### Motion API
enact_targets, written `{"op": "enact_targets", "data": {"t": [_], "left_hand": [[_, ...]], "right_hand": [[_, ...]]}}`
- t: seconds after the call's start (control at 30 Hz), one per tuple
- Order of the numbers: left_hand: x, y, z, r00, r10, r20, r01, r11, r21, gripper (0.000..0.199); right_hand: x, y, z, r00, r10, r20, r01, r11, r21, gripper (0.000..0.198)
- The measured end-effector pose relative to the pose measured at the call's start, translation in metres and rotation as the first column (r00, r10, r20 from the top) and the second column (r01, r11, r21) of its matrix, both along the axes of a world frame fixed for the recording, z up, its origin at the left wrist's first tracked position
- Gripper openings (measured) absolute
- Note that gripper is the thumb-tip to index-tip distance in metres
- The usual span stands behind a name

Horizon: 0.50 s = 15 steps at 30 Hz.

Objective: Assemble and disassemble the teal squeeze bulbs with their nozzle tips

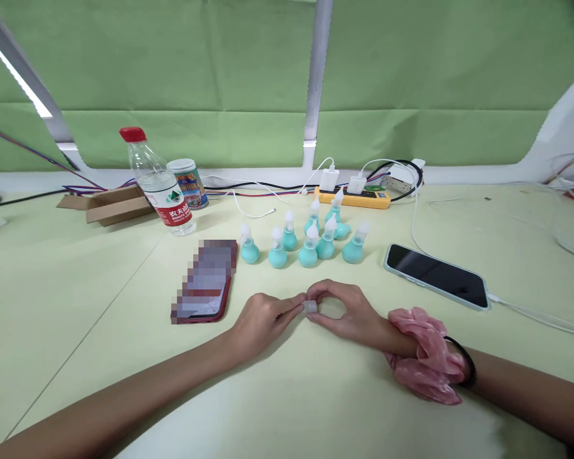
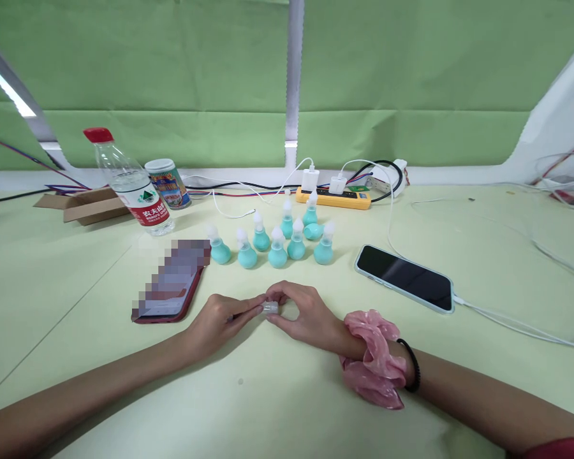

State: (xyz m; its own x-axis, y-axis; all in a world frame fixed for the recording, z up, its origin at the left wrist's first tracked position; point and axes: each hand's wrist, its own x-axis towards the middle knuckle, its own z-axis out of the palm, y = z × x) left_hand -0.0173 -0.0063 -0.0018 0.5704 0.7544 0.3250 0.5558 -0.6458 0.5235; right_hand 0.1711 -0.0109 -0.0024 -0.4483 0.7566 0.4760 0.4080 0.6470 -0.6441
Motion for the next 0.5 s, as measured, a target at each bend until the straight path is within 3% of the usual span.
{"op": "enact_targets", "data": {"t": [0.1, 0.23, 0.3, 0.5], "left_hand": [[-0.0016, 0.0016, -0.0068, 0.993, 0.02, -0.119, 0.012, 0.965, 0.263, 0.031], [-0.0031, 0.0043, -0.0112, 0.978, 0.054, -0.202, 0.058, 0.859, 0.509, 0.032], [-0.0036, 0.0051, -0.0118, 0.979, 0.045, -0.197, 0.068, 0.845, 0.53, 0.031], [-0.0041, 0.0055, -0.012, 0.978, 0.021, -0.208, 0.085, 0.869, 0.488, 0.029]], "right_hand": [[-0.0002, 0.0, 0.0002, 1.0, 0.004, 0.0, -0.004, 1.0, 0.007, 0.019], [-0.0006, 0.0002, 0.0001, 1.0, -0.001, 0.007, 0.0, 1.0, 0.029, 0.016], [-0.0007, 0.0002, -0.0001, 1.0, 0.0, 0.006, 0.0, 1.0, 0.03, 0.016], [-0.0004, 0.0, -0.0002, 1.0, -0.001, 0.003, 0.001, 1.0, 0.031, 0.016]]}}
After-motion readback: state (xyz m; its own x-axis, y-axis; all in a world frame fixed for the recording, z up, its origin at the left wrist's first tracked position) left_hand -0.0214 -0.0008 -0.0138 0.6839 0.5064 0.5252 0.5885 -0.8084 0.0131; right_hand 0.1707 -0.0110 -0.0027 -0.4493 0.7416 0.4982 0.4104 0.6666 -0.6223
